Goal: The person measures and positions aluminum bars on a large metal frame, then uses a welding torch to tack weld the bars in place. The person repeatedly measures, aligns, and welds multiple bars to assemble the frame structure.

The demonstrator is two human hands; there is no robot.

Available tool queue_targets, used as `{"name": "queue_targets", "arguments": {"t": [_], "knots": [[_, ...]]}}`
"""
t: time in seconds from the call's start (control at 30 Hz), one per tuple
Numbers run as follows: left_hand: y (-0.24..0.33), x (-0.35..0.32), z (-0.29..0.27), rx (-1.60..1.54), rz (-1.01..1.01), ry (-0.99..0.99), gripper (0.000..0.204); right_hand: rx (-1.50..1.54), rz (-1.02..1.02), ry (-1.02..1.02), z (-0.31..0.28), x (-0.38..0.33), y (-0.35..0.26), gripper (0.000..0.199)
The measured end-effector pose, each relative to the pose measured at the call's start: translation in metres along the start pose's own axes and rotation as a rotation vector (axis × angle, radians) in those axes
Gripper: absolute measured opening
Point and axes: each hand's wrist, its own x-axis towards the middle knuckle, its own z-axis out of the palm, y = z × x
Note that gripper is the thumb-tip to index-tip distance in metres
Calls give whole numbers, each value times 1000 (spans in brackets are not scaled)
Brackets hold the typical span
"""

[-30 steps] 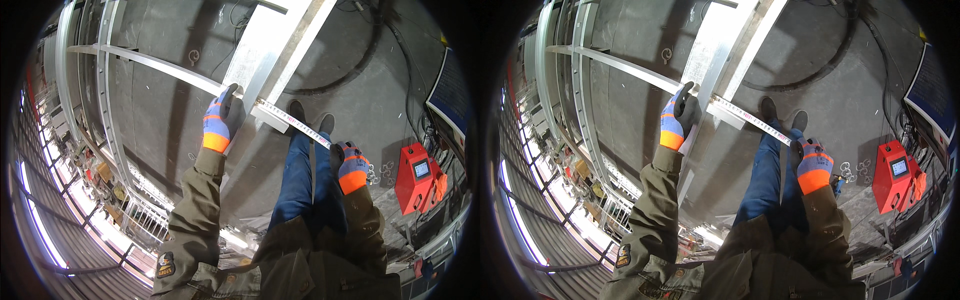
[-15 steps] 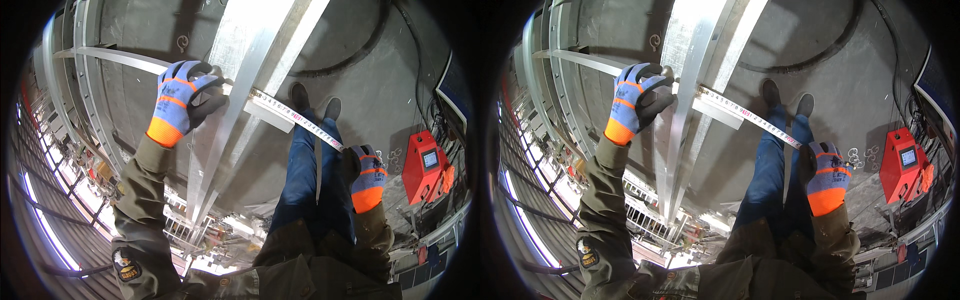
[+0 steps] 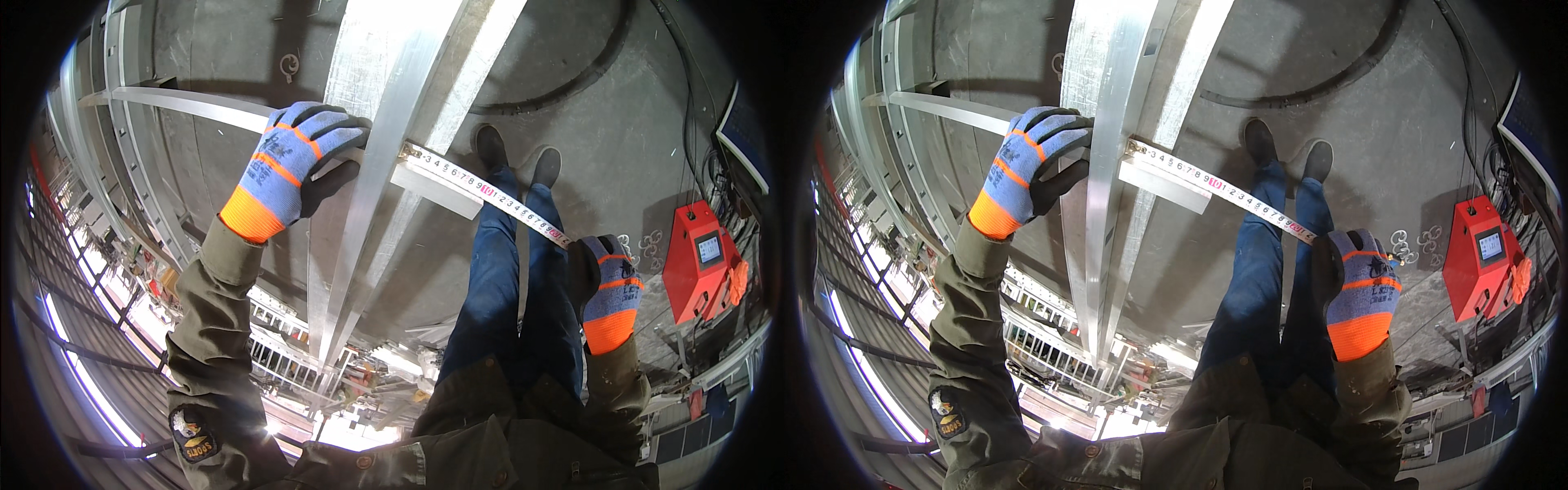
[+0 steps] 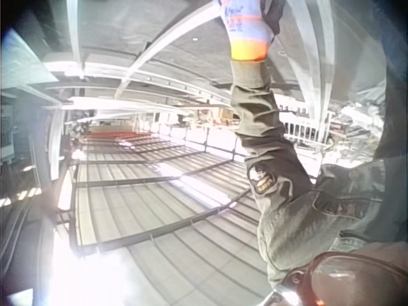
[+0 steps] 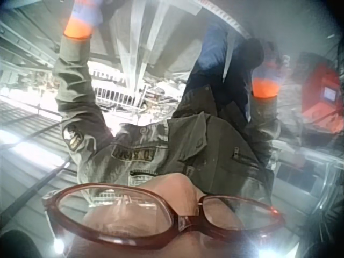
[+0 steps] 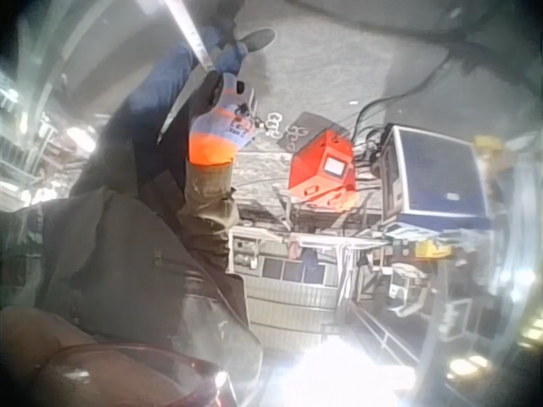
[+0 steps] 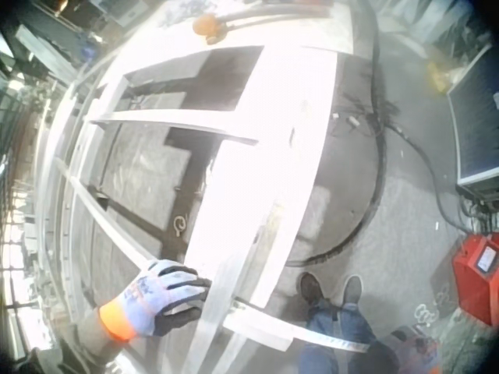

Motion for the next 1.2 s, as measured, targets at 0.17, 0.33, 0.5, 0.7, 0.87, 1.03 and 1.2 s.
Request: {"name": "queue_targets", "arguments": {"t": [0.17,0.33,0.5,0.7,0.87,1.03,1.2], "knots": [[-3,-4,5,38,72,-1,45,-5,-35,30,-2,3,-3,12],[-5,-6,8,42,110,31,43,-16,-42,46,0,6,-4,8],[-6,-6,7,16,107,27,44,5,-56,52,1,7,-3,11],[-7,-7,7,16,100,31,45,8,-58,64,2,6,-1,8],[-7,-7,7,13,101,31,46,26,-57,54,3,5,0,9],[-4,-4,4,-35,53,6,46,30,-56,65,6,3,3,10],[5,-2,-11,-226,14,23,40,0,-72,83,4,3,3,9]]}}
